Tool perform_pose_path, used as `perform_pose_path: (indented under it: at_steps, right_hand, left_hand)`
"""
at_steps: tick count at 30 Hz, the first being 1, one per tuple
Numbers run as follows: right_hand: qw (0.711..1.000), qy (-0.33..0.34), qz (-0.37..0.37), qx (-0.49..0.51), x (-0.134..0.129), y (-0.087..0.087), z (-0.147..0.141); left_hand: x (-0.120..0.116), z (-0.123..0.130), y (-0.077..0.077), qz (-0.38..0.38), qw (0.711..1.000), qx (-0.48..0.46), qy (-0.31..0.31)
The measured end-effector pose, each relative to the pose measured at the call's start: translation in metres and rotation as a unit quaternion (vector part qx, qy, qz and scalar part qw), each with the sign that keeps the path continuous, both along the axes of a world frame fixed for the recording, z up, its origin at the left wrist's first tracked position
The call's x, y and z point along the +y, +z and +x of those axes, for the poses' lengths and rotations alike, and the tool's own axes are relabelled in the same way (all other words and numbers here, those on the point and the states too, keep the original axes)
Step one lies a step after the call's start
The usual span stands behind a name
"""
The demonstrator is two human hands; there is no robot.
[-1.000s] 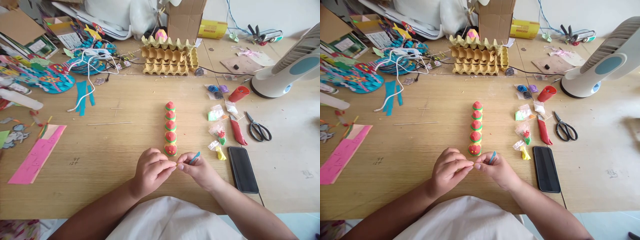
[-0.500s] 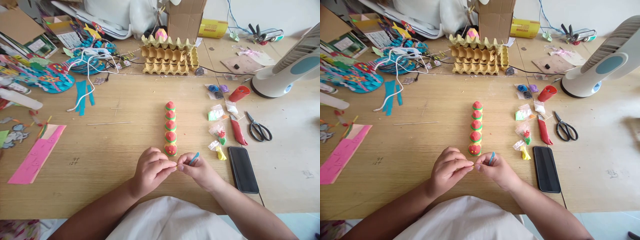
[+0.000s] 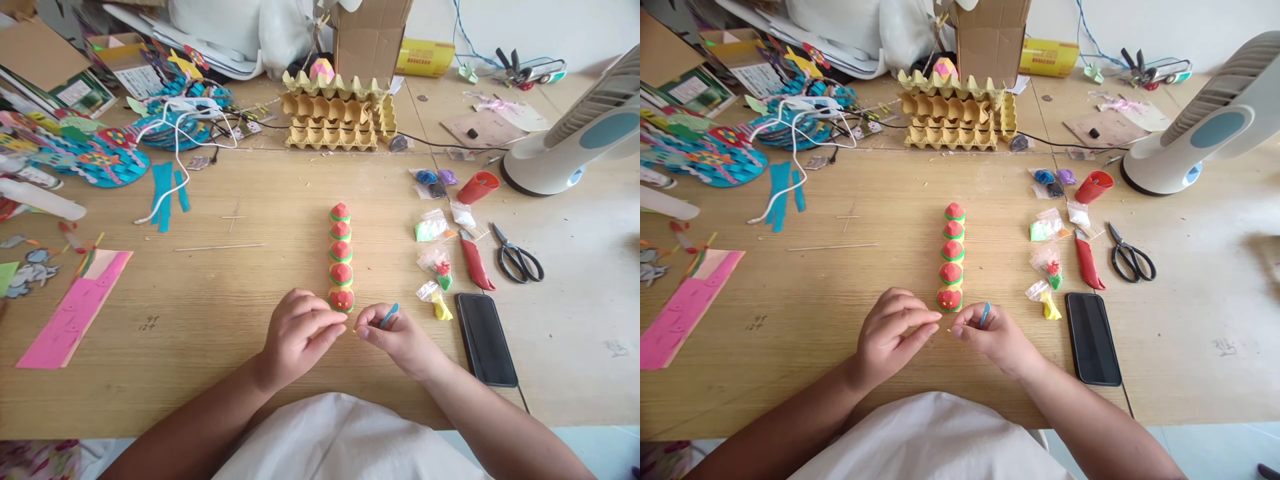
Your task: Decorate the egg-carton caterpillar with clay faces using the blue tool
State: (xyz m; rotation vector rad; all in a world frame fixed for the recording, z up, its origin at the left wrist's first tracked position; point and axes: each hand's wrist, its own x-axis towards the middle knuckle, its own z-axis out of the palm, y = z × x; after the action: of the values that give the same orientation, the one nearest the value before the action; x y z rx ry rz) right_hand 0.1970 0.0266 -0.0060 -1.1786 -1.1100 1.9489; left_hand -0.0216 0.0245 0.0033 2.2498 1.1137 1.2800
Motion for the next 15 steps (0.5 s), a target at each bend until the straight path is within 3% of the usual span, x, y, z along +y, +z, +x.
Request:
perform_pose_path:
  at_steps: [5, 10, 15]
  right_hand:
    - [0.999, -0.041, -0.003, 0.008, 0.005, 0.003, 0.002]
    - [0.999, -0.047, -0.002, 0.02, 0.008, 0.004, 0.002]
    - [0.998, -0.054, -0.001, 0.011, 0.008, 0.002, 0.001]
  left_hand:
    - [0.007, -0.002, -0.011, -0.104, 0.988, 0.095, 0.061]
    - [0.007, 0.003, -0.029, -0.104, 0.976, 0.178, 0.07]
    - [0.011, 0.003, -0.036, -0.113, 0.97, 0.2, 0.076]
